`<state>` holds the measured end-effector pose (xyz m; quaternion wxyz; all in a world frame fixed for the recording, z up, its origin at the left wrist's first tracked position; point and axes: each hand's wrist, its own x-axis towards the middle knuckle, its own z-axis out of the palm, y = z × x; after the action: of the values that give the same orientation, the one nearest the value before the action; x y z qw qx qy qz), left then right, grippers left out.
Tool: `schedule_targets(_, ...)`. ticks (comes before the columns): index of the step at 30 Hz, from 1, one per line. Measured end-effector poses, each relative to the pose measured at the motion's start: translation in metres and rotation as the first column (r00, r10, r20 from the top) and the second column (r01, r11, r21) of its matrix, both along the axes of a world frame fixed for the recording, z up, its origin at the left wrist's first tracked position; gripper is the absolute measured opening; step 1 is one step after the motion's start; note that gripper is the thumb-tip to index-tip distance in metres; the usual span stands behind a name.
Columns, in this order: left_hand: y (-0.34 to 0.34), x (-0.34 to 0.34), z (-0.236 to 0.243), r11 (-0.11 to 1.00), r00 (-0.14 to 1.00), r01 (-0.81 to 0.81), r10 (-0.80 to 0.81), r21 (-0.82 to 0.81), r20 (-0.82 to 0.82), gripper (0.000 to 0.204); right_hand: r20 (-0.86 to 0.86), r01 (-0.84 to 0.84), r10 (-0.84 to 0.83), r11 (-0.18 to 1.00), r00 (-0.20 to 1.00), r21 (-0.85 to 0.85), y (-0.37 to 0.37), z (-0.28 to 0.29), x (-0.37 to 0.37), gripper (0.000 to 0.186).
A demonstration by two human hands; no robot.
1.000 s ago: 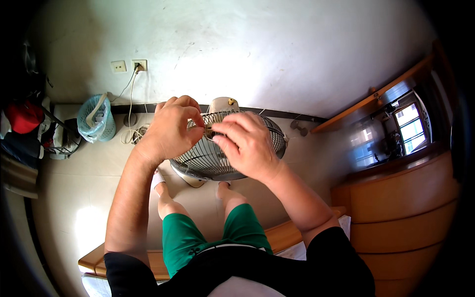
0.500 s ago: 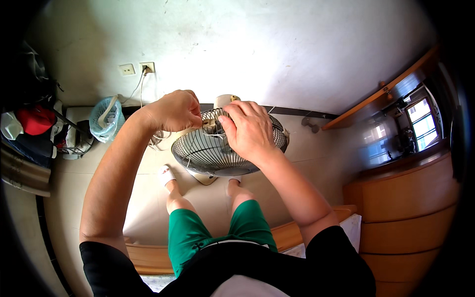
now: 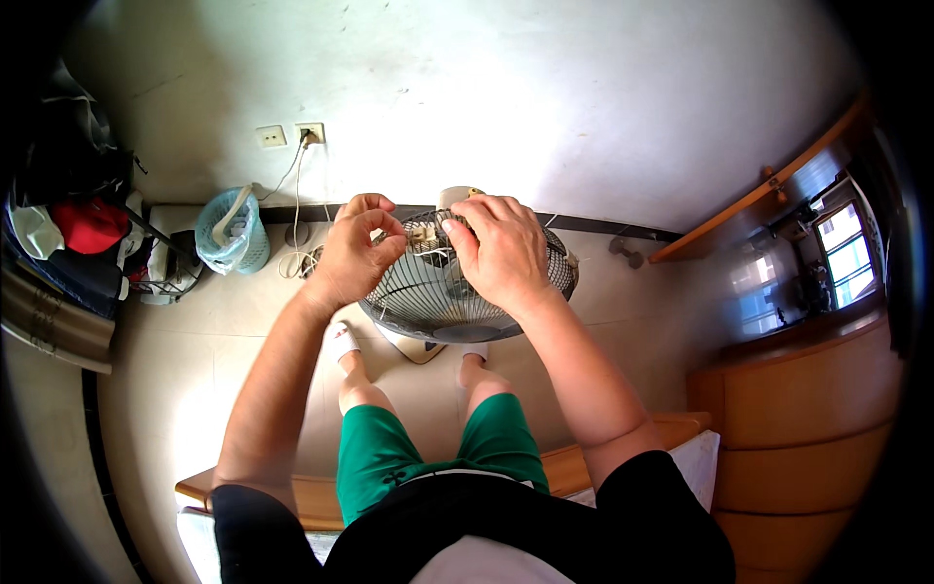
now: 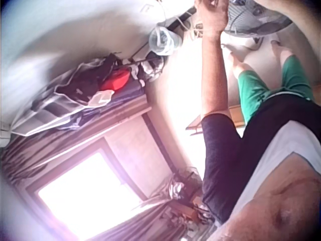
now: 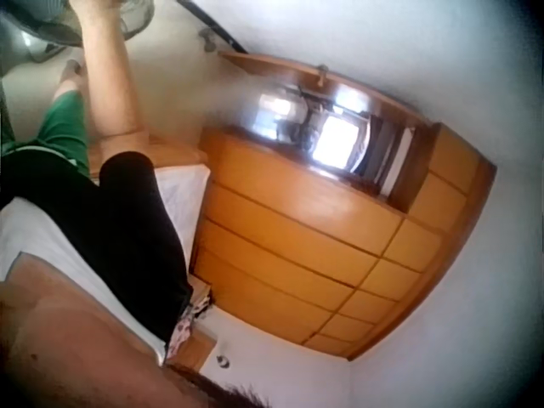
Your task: The person attaches the front metal grill of a desk fan by hand, aligning the edges and securing the locking clips.
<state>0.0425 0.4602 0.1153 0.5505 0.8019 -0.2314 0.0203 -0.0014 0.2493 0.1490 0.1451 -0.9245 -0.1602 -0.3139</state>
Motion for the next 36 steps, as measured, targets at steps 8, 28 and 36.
schedule_targets(8, 0.0, -0.007, 0.02, 0.956, 0.971, -0.119, 0.056, 0.268, 0.233, 0.013, 0.008, 0.014, -0.014, 1.0, 1.0, -0.028, -0.001, -0.001, 0.0, 0.024)
schedule_targets(28, -0.001, 0.025, 0.056, 0.794, 0.965, 0.194, -0.259, 0.576, 0.032, 0.016, 0.0, 0.032, -0.032, 0.999, 0.999, -0.033, 0.0, 0.0, -0.001, 0.022)
schedule_targets(36, -0.004, -0.003, 0.0, 0.988, 0.981, -0.085, 0.061, 0.127, 0.184, 0.013, 0.01, 0.015, -0.015, 1.0, 1.0, -0.016, 0.001, 0.0, 0.002, 0.021)
